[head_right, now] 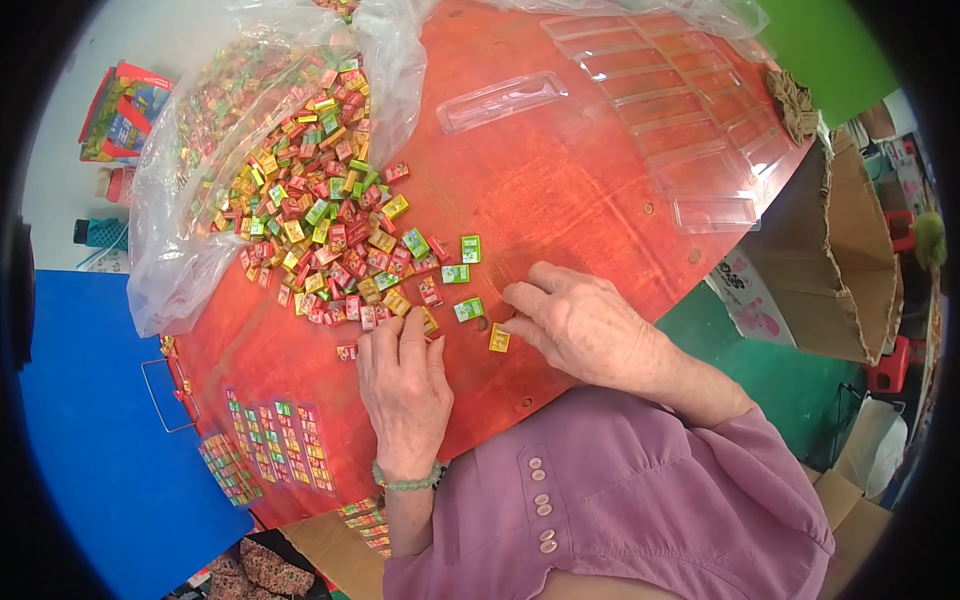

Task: Sorting small wrapped items and arranging them into plastic blister trays for packaging.

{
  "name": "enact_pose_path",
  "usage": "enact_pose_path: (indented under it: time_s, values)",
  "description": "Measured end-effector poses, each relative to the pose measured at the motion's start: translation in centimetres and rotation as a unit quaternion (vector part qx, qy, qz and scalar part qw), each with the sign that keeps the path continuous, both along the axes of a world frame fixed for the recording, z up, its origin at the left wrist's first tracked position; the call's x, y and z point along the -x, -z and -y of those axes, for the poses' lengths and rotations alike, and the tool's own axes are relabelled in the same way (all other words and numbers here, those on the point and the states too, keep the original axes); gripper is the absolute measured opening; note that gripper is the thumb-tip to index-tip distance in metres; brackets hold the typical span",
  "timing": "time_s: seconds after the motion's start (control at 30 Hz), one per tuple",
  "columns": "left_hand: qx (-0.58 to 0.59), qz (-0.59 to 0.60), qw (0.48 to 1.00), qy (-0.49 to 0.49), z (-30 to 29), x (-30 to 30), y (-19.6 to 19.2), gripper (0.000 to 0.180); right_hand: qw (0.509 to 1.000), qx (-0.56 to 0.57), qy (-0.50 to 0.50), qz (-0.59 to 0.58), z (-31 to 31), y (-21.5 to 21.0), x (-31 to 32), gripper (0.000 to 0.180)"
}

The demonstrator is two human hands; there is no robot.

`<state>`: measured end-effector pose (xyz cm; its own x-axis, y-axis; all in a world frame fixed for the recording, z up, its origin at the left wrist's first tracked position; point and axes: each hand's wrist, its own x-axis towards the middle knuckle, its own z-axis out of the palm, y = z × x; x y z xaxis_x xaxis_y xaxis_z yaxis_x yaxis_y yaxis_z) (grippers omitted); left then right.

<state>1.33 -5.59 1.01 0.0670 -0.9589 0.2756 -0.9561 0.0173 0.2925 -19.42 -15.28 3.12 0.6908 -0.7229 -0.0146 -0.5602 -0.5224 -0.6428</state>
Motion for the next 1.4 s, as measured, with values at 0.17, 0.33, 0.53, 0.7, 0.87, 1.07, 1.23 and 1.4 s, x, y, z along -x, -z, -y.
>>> enact_pose_path:
  time_s: [0.17, 0.33, 0.53, 0.7, 0.87, 1.07, 1.23, 1.4]
  values:
    - [-0.023, -0.038, 0.999, 0.003, -0.9, 0.0, 0.0, 0.035, 0.999, -0.039, -0.009, 0.023, -0.4, 0.0, 0.5, 0.038]
    - [-0.052, -0.066, 0.996, 0.020, -2.1, 0.5, -0.6, 0.037, 0.997, -0.049, -0.057, 0.006, -0.2, -0.8, 1.0, 0.043]
    - [-0.064, -0.154, 0.986, 0.013, -2.6, 1.4, -1.1, 0.043, 0.998, 0.002, -0.064, 0.013, -0.9, 0.4, 0.6, 0.043]
    - [-0.040, -0.143, 0.989, 0.005, -2.8, 1.3, -0.4, 0.045, 0.998, 0.054, -0.035, 0.020, -1.8, 0.4, -0.3, 0.044]
    - [-0.014, -0.155, 0.988, -0.002, -2.6, 1.7, 0.2, 0.040, 0.995, 0.069, -0.060, 0.030, -2.3, 1.6, -1.0, 0.041]
    - [-0.026, -0.138, 0.988, 0.062, -3.0, 1.3, -0.3, 0.042, 0.994, 0.039, -0.083, 0.059, -2.1, 2.0, -1.0, 0.033]
    - [-0.026, -0.185, 0.980, 0.066, -3.6, 1.2, 0.0, 0.051, 0.989, -0.006, -0.146, 0.035, -1.8, 1.1, -1.6, 0.039]
    - [-0.062, -0.256, 0.964, 0.024, -4.1, 1.1, -0.1, 0.061, 0.987, -0.023, -0.158, 0.020, -1.7, 0.7, -2.0, 0.046]
